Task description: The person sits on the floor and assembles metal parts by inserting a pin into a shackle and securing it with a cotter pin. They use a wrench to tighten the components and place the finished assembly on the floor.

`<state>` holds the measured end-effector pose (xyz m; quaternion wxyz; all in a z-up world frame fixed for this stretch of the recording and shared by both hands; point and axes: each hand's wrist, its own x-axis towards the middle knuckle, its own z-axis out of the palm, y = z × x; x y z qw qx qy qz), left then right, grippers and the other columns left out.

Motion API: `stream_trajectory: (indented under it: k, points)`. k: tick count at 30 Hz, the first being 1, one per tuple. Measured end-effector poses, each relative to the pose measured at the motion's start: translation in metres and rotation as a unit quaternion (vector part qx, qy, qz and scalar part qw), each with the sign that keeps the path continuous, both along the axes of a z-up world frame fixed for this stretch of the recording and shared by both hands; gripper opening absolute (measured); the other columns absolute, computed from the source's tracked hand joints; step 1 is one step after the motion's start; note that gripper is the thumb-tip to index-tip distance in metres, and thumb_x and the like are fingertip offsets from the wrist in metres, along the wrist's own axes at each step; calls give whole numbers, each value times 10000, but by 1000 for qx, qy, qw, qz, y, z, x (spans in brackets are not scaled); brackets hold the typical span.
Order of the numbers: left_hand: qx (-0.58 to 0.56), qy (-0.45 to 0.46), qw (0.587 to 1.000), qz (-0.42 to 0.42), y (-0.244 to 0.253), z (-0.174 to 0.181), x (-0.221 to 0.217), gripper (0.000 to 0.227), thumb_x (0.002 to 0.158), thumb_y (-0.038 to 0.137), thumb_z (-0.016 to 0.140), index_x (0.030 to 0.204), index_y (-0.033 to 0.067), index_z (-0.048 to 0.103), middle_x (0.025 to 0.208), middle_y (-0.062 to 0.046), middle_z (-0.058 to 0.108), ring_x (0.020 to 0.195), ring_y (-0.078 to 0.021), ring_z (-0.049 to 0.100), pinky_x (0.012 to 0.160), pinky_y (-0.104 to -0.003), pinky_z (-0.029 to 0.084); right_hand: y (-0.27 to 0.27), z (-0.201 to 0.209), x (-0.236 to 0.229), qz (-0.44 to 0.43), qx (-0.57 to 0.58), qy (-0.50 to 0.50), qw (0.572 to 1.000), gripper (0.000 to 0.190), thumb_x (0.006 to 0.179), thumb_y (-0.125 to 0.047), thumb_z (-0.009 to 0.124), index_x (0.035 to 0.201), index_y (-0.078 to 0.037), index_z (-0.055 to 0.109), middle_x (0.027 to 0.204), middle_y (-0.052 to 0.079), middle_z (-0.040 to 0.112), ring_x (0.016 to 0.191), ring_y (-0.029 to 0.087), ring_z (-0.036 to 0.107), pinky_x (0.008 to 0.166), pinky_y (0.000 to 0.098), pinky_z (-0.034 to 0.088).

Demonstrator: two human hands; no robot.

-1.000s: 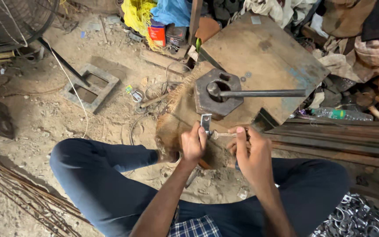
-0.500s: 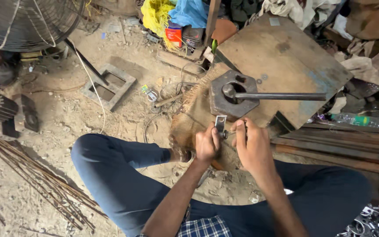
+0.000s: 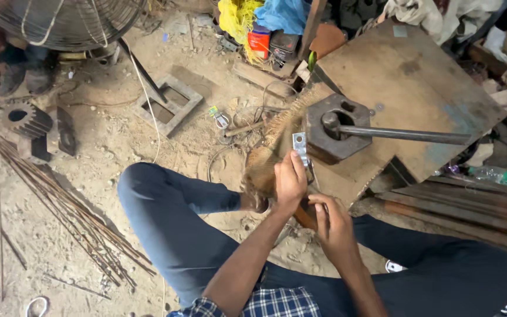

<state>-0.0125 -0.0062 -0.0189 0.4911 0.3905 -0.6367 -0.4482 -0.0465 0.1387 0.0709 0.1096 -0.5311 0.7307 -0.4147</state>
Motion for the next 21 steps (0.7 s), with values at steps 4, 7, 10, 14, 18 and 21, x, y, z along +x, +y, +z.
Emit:
stream_trajectory:
  k: [4,7,10,14,18,21]
  points:
    - [-87,-33,991,97,0,-22,-12,328,1112,220,420,953,-2,602,773,-261,618,666,-466,572,628,-546,442,1,-11,5,17,-1,45,999,182,1013,-65,535,1119,-6,671,1025,191,690,957,367,665,856,435,507]
    - [-312,-155,928,131,2,-32,-4,367,1207,119,345,1271,-146,591,1040,-335,686,784,-462,599,693,-543,428,3,-20,-3,22,5,96,995,194,990,-68,543,1115,-6,677,1050,203,701,988,387,662,887,446,496]
    - [14,-18,999,27,4,-6,-2,301,1105,232,458,1014,14,644,782,-263,633,698,-485,584,677,-580,440,8,-26,-4,22,-32,114,993,206,1024,-65,538,1174,12,656,1083,236,682,1001,406,654,881,440,501]
    - [41,2,999,-4,7,11,10,316,1126,243,460,1009,-2,623,768,-275,609,744,-493,600,671,-569,451,15,-27,-2,-27,-10,40,999,275,1054,-92,511,1262,-8,670,960,192,690,845,299,684,779,372,519]
    - [-86,11,994,71,3,-11,-2,292,1104,213,461,1111,-32,620,921,-278,663,762,-465,555,712,-552,445,22,-30,-12,-81,-83,27,993,226,1165,-151,505,1289,-12,632,887,138,687,800,212,672,762,309,504]
    - [-293,-72,938,171,-6,-24,7,372,1256,151,349,1291,-144,573,1164,-337,671,961,-425,612,847,-497,479,24,-36,-29,-121,-2,49,991,302,1141,-191,508,1359,-32,644,924,157,682,750,246,638,731,351,493]
